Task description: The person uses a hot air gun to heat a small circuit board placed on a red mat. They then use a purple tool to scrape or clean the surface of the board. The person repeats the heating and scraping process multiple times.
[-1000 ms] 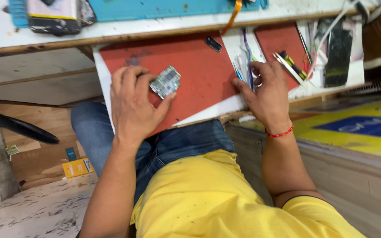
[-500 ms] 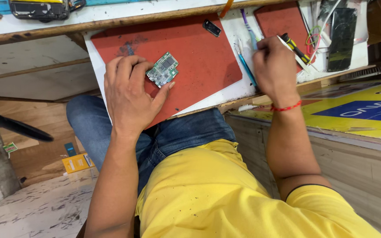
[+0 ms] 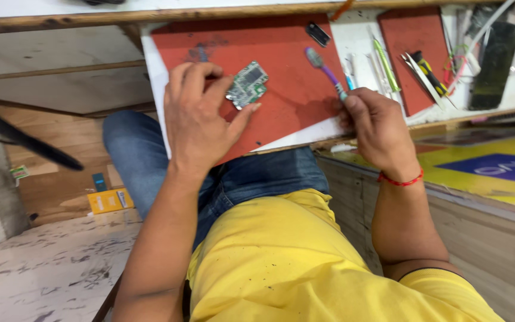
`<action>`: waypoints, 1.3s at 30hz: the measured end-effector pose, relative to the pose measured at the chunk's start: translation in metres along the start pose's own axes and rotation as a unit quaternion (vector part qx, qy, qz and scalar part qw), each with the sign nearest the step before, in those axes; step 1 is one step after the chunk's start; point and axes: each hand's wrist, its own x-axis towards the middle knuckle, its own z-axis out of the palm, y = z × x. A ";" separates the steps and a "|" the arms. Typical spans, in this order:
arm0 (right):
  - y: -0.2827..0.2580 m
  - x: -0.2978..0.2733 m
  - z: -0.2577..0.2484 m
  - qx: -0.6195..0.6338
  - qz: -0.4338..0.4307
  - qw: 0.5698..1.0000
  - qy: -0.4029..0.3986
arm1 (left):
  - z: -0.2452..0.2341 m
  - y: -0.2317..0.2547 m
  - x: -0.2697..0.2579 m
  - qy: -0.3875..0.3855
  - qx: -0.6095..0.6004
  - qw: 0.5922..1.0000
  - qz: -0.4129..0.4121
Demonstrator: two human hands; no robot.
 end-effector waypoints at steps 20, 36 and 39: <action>-0.056 0.021 0.060 -0.258 -0.273 0.926 -0.040 | 0.014 -0.006 -0.007 0.075 -0.050 0.995 -0.035; -0.044 0.024 0.062 -0.269 -0.265 0.926 -0.001 | 0.013 -0.002 -0.015 0.071 -0.063 0.994 -0.053; -0.036 0.033 0.059 -0.270 -0.286 0.919 -0.001 | 0.016 -0.003 -0.010 0.080 -0.063 0.993 -0.057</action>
